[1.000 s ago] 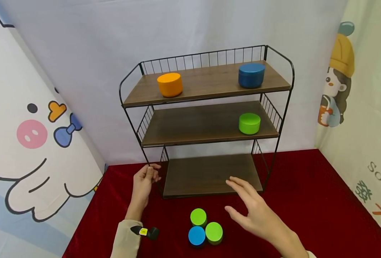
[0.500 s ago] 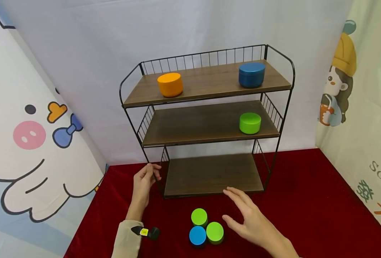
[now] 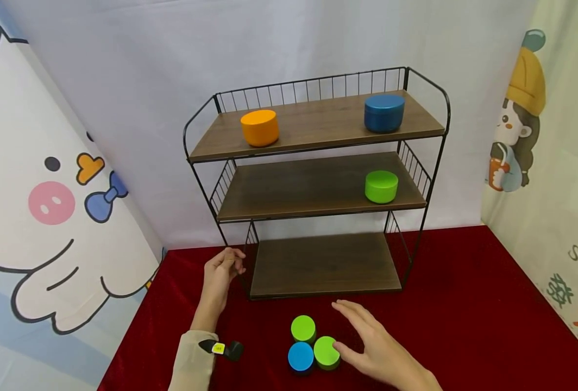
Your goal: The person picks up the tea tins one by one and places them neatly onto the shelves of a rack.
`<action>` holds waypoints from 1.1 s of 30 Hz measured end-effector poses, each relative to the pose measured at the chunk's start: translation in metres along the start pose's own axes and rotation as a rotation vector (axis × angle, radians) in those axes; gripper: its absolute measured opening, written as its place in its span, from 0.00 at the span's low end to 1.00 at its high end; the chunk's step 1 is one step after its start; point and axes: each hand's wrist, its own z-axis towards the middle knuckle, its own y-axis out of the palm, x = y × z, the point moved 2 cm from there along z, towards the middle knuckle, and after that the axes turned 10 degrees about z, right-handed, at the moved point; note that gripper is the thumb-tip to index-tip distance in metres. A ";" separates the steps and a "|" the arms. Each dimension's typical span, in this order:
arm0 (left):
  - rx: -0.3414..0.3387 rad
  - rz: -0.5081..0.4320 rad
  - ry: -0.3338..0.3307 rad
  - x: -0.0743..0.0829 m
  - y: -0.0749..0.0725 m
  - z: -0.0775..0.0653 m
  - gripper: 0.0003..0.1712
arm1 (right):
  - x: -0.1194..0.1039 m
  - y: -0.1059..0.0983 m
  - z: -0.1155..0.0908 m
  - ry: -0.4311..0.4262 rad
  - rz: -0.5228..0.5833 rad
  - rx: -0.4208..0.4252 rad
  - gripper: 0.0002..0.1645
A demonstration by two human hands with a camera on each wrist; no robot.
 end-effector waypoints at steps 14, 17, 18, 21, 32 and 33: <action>-0.006 -0.008 0.013 -0.001 -0.001 0.000 0.19 | 0.009 0.019 -0.008 0.056 0.156 -0.098 0.43; -0.006 -0.010 0.012 -0.001 0.000 0.000 0.19 | 0.011 0.022 -0.010 0.054 0.172 -0.120 0.42; -0.006 -0.012 0.013 -0.001 0.000 0.000 0.19 | 0.011 0.023 -0.010 0.050 0.177 -0.127 0.42; -0.003 -0.025 0.007 0.000 0.000 -0.001 0.17 | 0.013 0.026 -0.012 0.037 0.193 -0.148 0.41; -0.003 -0.024 0.009 -0.001 0.000 0.000 0.18 | 0.017 0.033 -0.015 0.093 0.249 -0.224 0.41; -0.002 -0.025 0.008 -0.001 0.000 0.000 0.17 | 0.017 0.033 -0.015 0.099 0.256 -0.231 0.41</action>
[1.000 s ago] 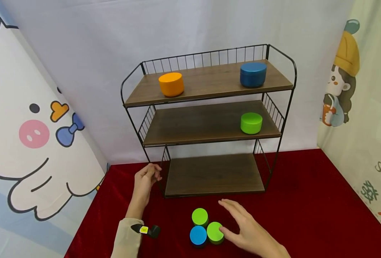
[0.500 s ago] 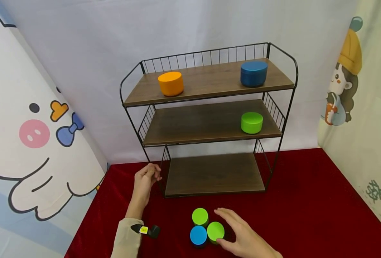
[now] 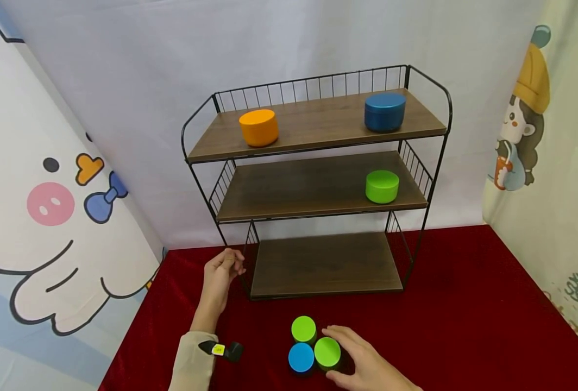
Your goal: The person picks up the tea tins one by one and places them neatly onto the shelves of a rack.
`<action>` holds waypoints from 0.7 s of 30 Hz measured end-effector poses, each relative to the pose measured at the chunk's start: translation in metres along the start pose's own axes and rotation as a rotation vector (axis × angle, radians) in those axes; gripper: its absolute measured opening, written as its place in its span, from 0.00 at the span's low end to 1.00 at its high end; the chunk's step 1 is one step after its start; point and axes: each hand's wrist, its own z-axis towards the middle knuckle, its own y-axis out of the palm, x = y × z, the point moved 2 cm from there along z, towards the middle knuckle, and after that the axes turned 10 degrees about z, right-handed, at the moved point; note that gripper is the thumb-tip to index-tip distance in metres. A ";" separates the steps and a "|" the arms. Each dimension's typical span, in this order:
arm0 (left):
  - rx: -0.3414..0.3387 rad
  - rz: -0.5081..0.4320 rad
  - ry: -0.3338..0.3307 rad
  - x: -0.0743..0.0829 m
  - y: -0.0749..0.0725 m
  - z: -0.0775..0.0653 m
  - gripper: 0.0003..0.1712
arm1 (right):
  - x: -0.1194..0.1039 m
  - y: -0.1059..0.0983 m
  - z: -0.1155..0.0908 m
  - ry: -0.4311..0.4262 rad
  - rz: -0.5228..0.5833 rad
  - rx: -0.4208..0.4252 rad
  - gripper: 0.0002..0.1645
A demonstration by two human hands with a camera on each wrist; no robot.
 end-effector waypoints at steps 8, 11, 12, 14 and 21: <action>0.002 -0.005 -0.010 0.001 0.000 0.000 0.18 | 0.006 0.004 0.001 0.004 0.029 -0.036 0.40; 0.000 -0.004 -0.012 0.001 0.000 0.000 0.18 | 0.006 0.005 0.001 0.011 0.028 -0.042 0.40; -0.002 -0.001 -0.013 0.001 0.000 -0.001 0.18 | 0.005 0.005 0.001 0.011 0.027 -0.042 0.40; -0.004 0.004 -0.015 0.001 0.000 -0.001 0.18 | 0.005 0.006 0.001 0.008 0.025 -0.042 0.39; 0.001 -0.010 -0.010 0.002 0.001 -0.001 0.19 | 0.005 0.007 0.001 -0.004 0.013 -0.031 0.38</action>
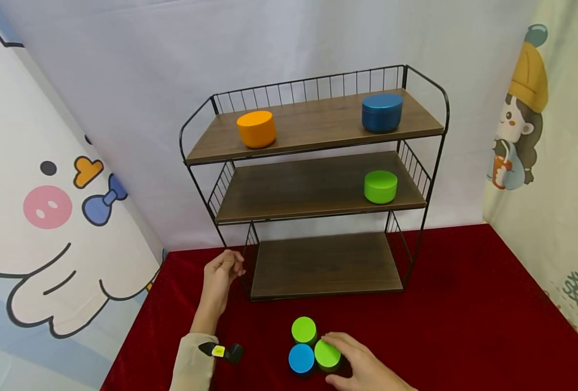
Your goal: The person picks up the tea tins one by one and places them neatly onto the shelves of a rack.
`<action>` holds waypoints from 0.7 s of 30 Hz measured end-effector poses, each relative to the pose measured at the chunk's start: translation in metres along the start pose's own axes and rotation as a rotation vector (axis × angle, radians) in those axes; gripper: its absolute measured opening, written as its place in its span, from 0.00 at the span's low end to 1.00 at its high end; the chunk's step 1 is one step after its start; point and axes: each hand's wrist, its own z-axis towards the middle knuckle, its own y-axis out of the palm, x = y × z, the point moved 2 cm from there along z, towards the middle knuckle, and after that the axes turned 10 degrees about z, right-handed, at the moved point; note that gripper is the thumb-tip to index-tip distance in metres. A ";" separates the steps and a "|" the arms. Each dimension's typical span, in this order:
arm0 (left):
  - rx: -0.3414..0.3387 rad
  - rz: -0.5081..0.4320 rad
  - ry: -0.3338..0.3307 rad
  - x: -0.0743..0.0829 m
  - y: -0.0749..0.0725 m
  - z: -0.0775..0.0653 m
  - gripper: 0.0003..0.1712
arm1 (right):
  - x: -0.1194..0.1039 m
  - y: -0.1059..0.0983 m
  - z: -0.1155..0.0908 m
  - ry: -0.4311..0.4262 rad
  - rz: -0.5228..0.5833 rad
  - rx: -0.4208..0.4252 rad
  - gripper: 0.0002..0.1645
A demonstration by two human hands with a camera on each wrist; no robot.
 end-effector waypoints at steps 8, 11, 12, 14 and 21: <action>0.003 0.007 0.003 0.000 0.000 0.000 0.19 | 0.001 -0.001 0.002 0.030 0.021 0.000 0.39; 0.005 0.009 0.002 0.000 -0.001 0.000 0.19 | 0.002 -0.001 0.004 0.057 0.036 -0.003 0.39; 0.007 0.009 0.001 0.000 -0.001 -0.001 0.19 | 0.003 -0.001 0.005 0.067 0.039 -0.003 0.39; 0.006 0.009 0.001 0.000 -0.001 -0.001 0.19 | 0.004 -0.001 0.006 0.080 0.045 -0.001 0.39; -0.002 0.007 -0.004 0.000 -0.001 -0.001 0.19 | 0.005 -0.001 0.008 0.114 0.049 0.012 0.38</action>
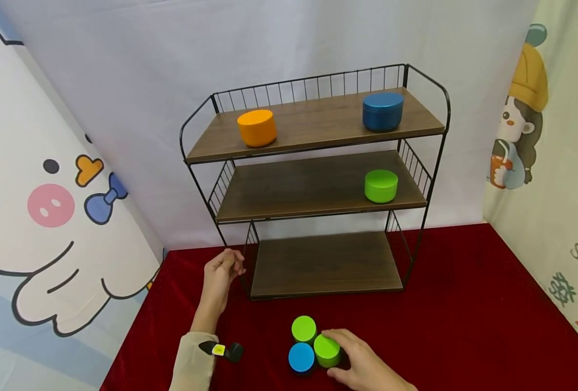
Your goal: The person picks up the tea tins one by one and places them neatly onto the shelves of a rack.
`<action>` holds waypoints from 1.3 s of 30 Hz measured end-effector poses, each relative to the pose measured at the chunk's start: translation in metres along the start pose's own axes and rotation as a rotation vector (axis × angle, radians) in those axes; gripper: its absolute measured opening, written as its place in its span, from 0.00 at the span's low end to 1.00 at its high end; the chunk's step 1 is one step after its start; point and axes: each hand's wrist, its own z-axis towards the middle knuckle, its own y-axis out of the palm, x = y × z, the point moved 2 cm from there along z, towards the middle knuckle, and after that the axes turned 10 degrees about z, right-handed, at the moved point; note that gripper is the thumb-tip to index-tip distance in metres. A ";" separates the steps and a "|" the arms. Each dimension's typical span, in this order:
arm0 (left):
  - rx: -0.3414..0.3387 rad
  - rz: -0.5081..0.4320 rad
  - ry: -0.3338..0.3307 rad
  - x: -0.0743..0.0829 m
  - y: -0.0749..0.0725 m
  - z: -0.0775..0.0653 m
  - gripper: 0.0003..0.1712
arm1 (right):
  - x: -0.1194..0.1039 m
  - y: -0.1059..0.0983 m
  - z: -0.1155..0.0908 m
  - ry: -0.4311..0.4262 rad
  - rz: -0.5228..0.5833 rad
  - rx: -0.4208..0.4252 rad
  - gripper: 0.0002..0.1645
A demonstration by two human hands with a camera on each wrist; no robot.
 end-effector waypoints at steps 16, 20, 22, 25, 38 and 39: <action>-0.001 0.008 -0.014 0.000 0.000 -0.001 0.19 | -0.001 -0.001 0.002 0.014 -0.007 -0.004 0.36; -0.002 0.012 -0.014 0.000 0.000 -0.001 0.20 | -0.003 -0.001 0.003 0.025 0.011 -0.013 0.36; -0.002 0.012 -0.012 0.000 0.000 -0.001 0.20 | -0.003 -0.002 0.003 0.024 0.013 -0.016 0.35; 0.000 0.008 -0.009 0.000 0.000 0.000 0.20 | -0.005 -0.003 0.002 0.019 0.005 -0.021 0.36; 0.005 0.005 -0.007 0.000 0.001 0.000 0.20 | -0.012 -0.015 0.002 0.014 -0.027 -0.001 0.36; 0.006 0.002 -0.006 0.000 0.001 0.000 0.20 | -0.012 -0.015 0.002 0.013 -0.031 0.003 0.36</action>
